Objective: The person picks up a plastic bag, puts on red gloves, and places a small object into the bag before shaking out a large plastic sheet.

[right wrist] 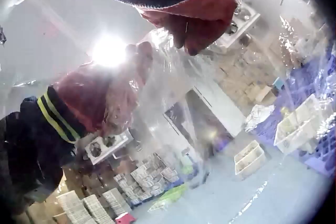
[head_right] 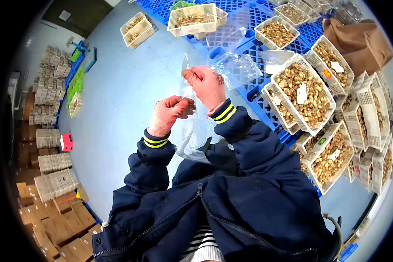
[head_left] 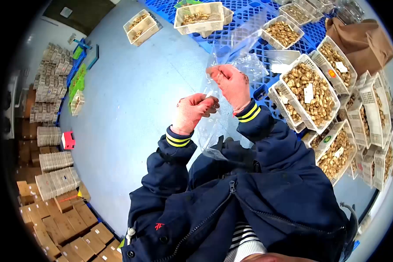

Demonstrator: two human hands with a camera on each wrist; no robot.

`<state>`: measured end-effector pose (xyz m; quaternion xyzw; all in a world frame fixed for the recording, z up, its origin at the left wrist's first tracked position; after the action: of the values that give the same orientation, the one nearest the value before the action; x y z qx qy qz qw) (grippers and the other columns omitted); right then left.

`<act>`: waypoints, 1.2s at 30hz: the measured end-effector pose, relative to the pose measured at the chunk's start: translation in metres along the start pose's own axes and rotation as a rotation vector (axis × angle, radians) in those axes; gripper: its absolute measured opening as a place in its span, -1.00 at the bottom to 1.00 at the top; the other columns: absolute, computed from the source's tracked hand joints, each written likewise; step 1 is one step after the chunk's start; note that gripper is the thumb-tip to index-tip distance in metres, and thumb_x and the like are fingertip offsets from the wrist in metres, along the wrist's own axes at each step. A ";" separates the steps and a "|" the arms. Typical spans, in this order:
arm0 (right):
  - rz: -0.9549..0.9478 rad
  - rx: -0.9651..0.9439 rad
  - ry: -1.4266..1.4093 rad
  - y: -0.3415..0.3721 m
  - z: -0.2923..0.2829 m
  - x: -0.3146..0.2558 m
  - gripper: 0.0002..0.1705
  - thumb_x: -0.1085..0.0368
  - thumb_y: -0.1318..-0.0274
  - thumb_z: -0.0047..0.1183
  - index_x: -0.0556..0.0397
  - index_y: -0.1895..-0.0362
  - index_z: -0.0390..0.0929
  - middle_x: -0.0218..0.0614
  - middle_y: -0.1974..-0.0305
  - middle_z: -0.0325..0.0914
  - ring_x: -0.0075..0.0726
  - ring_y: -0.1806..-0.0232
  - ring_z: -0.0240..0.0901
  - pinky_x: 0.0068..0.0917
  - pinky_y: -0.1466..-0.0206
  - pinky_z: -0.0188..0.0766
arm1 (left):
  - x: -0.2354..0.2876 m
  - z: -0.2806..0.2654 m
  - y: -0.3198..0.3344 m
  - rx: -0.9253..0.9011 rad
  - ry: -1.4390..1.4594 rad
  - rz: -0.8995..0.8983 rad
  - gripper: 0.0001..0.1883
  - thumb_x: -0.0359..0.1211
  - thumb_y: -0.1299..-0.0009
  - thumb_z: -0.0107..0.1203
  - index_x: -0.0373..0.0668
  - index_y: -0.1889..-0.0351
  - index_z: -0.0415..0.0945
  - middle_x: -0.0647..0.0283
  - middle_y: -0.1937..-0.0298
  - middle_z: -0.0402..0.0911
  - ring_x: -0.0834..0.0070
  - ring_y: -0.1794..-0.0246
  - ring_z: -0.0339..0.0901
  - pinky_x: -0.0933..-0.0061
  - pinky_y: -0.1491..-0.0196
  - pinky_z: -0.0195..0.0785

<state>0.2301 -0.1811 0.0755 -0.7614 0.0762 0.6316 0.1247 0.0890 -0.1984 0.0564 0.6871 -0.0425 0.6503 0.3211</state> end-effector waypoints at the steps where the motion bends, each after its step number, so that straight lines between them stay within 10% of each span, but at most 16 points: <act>1: -0.034 0.010 -0.078 -0.001 -0.001 -0.001 -0.59 0.00 -0.06 0.00 0.14 0.31 0.53 -0.35 0.53 0.49 -0.55 0.51 0.38 -0.55 0.41 0.32 | -0.002 -0.002 -0.003 0.005 0.044 0.028 -0.81 -0.40 -0.26 -0.01 -0.33 0.27 0.51 0.22 0.39 0.59 0.55 0.43 0.53 0.63 0.38 0.34; 10: 0.030 -0.048 -0.733 0.034 0.002 -0.004 -0.48 -0.03 -0.06 0.03 0.19 0.12 0.47 -0.37 0.32 0.50 -0.60 0.32 0.35 -0.67 0.23 0.28 | -0.005 0.009 -0.010 0.142 0.216 0.201 -0.82 -0.42 -0.14 0.17 -0.30 0.56 0.40 0.24 0.59 0.53 0.62 0.60 0.43 0.67 0.48 0.27; 12: 0.106 0.039 -0.197 0.033 -0.012 0.003 -0.64 0.09 -0.06 0.05 0.15 0.24 0.54 -0.45 0.45 0.50 -0.65 0.42 0.32 -0.68 0.34 0.28 | -0.005 0.022 -0.010 0.027 0.133 0.307 -0.74 -0.30 -0.22 0.15 -0.32 0.53 0.42 0.25 0.54 0.54 0.58 0.55 0.45 0.65 0.42 0.28; 19: 0.061 0.066 -0.056 0.028 -0.040 0.000 -0.65 0.14 -0.15 -0.09 0.20 0.29 0.53 -0.45 0.54 0.49 -0.65 0.50 0.31 -0.67 0.44 0.26 | -0.001 0.030 -0.008 -0.156 0.307 0.236 -0.76 -0.36 -0.30 -0.03 -0.36 0.21 0.50 0.24 0.35 0.57 0.58 0.35 0.48 0.65 0.31 0.29; 24: 0.073 0.096 -0.458 0.030 -0.035 0.009 -0.54 0.05 -0.13 -0.06 0.21 0.09 0.43 -0.34 0.31 0.51 -0.57 0.36 0.42 -0.62 0.33 0.35 | -0.007 0.023 -0.010 -0.063 0.259 0.188 -0.82 -0.46 -0.19 0.06 -0.38 0.28 0.50 0.22 0.44 0.57 0.58 0.47 0.47 0.65 0.38 0.29; 36: 0.165 0.108 -0.252 0.049 -0.039 0.016 -0.76 0.26 -0.05 0.01 0.19 0.29 0.53 -0.40 0.57 0.47 -0.65 0.56 0.30 -0.66 0.51 0.24 | -0.010 0.032 -0.010 -0.035 0.143 0.317 -0.80 -0.38 -0.17 0.17 -0.25 0.53 0.38 0.29 0.51 0.52 0.64 0.51 0.41 0.64 0.42 0.26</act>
<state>0.2562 -0.2380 0.0619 -0.6593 0.1560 0.7254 0.1215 0.1198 -0.2095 0.0446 0.6180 -0.1386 0.7393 0.2286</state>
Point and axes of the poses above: each hand's wrist, its own y-axis away from the middle knuckle, its own z-axis out of the palm, x = y × z, the point moved 7 cm from there along -y, towards the middle knuckle
